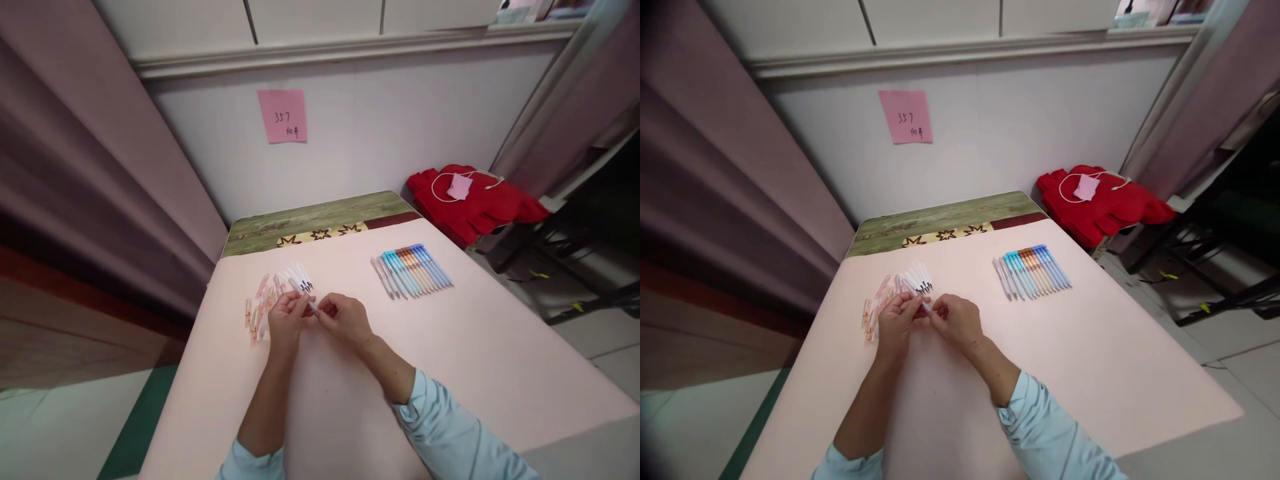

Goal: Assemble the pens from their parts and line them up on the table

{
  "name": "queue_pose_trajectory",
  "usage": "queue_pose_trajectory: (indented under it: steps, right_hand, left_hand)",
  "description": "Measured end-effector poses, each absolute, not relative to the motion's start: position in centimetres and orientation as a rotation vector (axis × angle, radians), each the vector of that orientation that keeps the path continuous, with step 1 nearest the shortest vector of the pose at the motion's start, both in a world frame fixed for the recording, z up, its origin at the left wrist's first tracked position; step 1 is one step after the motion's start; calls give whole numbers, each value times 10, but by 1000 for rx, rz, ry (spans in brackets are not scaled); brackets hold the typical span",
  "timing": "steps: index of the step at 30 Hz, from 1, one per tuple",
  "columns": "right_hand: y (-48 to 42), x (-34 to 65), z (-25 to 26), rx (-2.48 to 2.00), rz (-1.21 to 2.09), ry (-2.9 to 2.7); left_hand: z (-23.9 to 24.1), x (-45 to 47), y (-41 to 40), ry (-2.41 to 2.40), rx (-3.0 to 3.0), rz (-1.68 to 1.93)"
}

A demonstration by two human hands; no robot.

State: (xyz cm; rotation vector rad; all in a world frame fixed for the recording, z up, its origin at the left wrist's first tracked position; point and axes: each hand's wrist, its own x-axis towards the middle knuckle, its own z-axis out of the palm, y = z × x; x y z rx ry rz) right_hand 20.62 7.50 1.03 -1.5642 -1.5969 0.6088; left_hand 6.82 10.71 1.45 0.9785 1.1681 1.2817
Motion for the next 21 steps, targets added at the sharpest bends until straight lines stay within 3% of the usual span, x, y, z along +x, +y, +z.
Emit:
queue_pose_trajectory:
  steps: [9,21]
  right_hand:
    - [88,293,24,-2372,253,-1365]
    - [83,311,27,-2497,233,-1293]
  left_hand:
    - [15,62,108,1282,979,1380]
    - [13,62,109,1307,951,1415]
